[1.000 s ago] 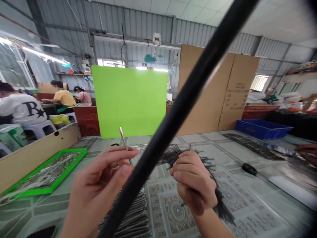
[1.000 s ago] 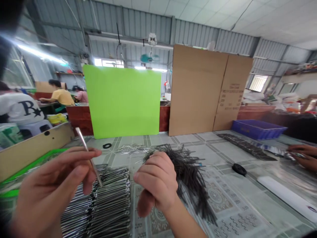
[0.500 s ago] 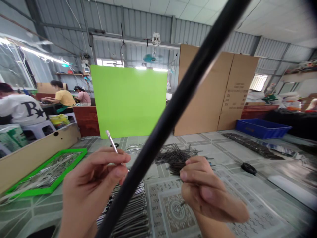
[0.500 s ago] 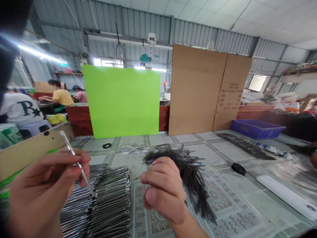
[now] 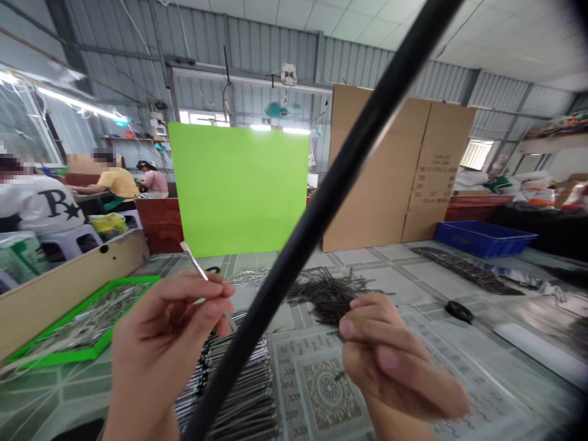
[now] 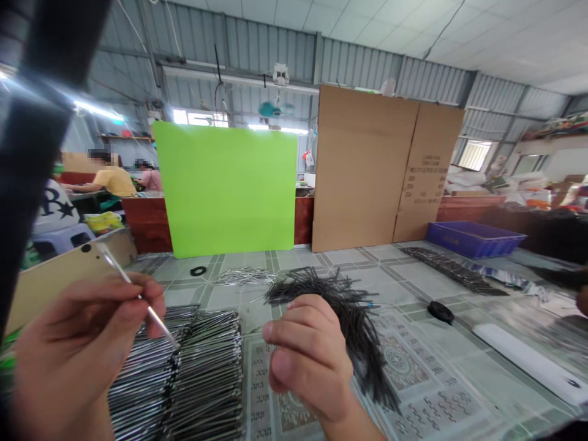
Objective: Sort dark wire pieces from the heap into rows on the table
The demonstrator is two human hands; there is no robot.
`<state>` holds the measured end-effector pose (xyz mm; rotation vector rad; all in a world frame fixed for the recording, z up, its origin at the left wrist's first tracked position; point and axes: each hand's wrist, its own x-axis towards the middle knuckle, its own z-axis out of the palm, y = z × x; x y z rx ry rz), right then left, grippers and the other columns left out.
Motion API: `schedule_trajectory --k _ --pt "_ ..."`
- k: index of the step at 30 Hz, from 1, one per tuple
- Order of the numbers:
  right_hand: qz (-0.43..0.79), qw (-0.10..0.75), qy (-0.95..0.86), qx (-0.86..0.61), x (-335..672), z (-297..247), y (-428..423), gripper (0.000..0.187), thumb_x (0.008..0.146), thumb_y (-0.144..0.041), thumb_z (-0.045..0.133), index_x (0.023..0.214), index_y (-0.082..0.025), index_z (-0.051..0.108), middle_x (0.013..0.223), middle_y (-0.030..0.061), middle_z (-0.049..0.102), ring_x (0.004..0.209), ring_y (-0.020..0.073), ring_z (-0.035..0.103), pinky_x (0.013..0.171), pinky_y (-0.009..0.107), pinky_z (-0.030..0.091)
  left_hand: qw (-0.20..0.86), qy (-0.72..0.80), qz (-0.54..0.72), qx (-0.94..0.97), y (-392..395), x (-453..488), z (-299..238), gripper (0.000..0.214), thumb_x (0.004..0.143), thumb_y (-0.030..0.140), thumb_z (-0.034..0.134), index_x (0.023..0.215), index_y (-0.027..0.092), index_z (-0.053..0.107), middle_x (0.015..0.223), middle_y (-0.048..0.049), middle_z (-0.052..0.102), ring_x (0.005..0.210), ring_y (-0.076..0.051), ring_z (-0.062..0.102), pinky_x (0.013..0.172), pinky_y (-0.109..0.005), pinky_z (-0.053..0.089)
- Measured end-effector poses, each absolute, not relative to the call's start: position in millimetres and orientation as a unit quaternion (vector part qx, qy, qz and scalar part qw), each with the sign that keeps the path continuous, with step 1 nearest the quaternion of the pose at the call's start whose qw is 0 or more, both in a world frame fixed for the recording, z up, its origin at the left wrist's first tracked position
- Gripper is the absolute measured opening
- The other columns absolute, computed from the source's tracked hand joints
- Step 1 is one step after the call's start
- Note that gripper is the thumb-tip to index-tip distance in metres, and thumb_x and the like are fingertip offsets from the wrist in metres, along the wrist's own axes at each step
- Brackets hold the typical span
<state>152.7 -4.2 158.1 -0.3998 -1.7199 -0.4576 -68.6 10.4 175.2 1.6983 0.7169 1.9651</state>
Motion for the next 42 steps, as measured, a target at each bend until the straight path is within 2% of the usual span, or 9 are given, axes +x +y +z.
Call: schedule_trajectory --k 3,7,11,14,17,21,28,36,42 --pt "-0.218 0.691 -0.679 -0.120 155.9 155.4 17.8 0.019 0.085 -0.014 0.053 0.101 -0.022 0.058 0.072 -0.0005 0.065 0.059 0.0119 0.059 0.065 0.032 0.049 0.215 0.243 0.712 0.623 13.8 -69.9 177.0 0.015 0.075 0.012 0.064 0.084 0.023 0.062 0.079 0.0031 0.064 0.052 -0.007 0.057 0.044 -0.018 0.049" --pt "-0.181 0.700 -0.609 -0.327 191.0 128.9 70.7 0.006 0.084 -0.022 0.055 0.086 -0.021 0.060 0.067 -0.0008 0.064 0.061 0.0138 0.060 0.061 0.028 0.048 0.203 0.262 0.701 0.631 19.9 -72.3 179.0 0.012 0.077 0.016 0.063 0.086 0.023 0.063 0.077 0.0031 0.065 0.051 -0.006 0.058 0.046 -0.017 0.050" --pt "-0.090 0.585 -0.551 -0.588 242.6 66.3 118.8 0.026 0.088 -0.036 0.044 0.080 -0.017 0.059 0.059 0.0019 0.062 0.058 0.0165 0.059 0.060 0.027 0.046 0.189 0.285 0.700 0.627 29.3 -73.5 178.9 0.010 0.075 0.019 0.065 0.085 0.022 0.064 0.075 0.0024 0.067 0.050 -0.007 0.058 0.046 -0.017 0.051" --pt "-0.051 0.392 -0.591 -0.703 264.7 20.7 134.9 0.021 0.085 -0.030 0.049 0.093 -0.015 0.061 0.086 0.0097 0.067 0.083 0.0221 0.060 0.072 0.031 0.044 0.197 0.299 0.683 0.637 35.6 -70.6 178.4 0.009 0.076 0.022 0.065 0.084 0.022 0.064 0.072 0.0028 0.067 0.048 -0.007 0.058 0.046 -0.017 0.050" --pt "-0.035 0.231 -0.611 -0.757 269.3 -3.6 137.3 0.030 0.082 -0.032 0.054 0.109 -0.019 0.060 0.110 0.0115 0.061 0.103 0.0280 0.053 0.080 0.036 0.041 0.215 0.322 0.662 0.641 38.0 -64.2 178.3 0.009 0.076 0.025 0.064 0.084 0.021 0.064 0.073 0.0025 0.067 0.050 -0.007 0.058 0.049 -0.017 0.050" --pt "-0.016 0.167 -0.636 -0.753 268.5 -7.2 136.3 0.025 0.087 -0.034 0.048 0.102 -0.023 0.064 0.110 0.0082 0.060 0.105 0.0261 0.051 0.081 0.037 0.039 0.243 0.363 0.629 0.643 40.4 -59.3 175.5 0.012 0.078 0.028 0.062 0.086 0.020 0.063 0.076 0.0009 0.068 0.054 -0.008 0.059 0.050 -0.018 0.050" --pt "-0.042 0.183 -0.647 -0.739 274.0 -4.4 137.8 0.017 0.085 -0.031 0.051 0.092 -0.022 0.064 0.101 0.0061 0.062 0.099 0.0243 0.051 0.077 0.034 0.038 0.255 0.328 0.612 0.673 52.3 -64.8 164.4 0.017 0.075 0.024 0.065 0.092 0.021 0.062 0.080 0.0005 0.067 0.058 -0.009 0.060 0.056 -0.019 0.052" --pt "-0.083 0.213 -0.652 -0.723 280.1 -16.0 143.6 0.017 0.085 -0.029 0.051 0.088 -0.022 0.066 0.096 0.0077 0.062 0.093 0.0228 0.052 0.076 0.032 0.038 0.260 0.343 0.613 0.663 41.9 -55.8 172.8 0.010 0.079 0.025 0.060 0.085 0.019 0.062 0.074 0.0008 0.066 0.053 -0.007 0.057 0.052 -0.019 0.050" --pt "-0.116 0.378 -0.612 -0.685 283.8 -13.1 149.3 0.024 0.089 -0.030 0.041 0.094 -0.017 0.060 0.095 0.0096 0.064 0.088 0.0234 0.055 0.077 0.035 0.041 0.262 0.310 0.626 0.666 45.6 -58.1 172.6 0.008 0.079 0.023 0.060 0.084 0.017 0.061 0.077 -0.0005 0.066 0.053 -0.007 0.058 0.050 -0.018 0.051"
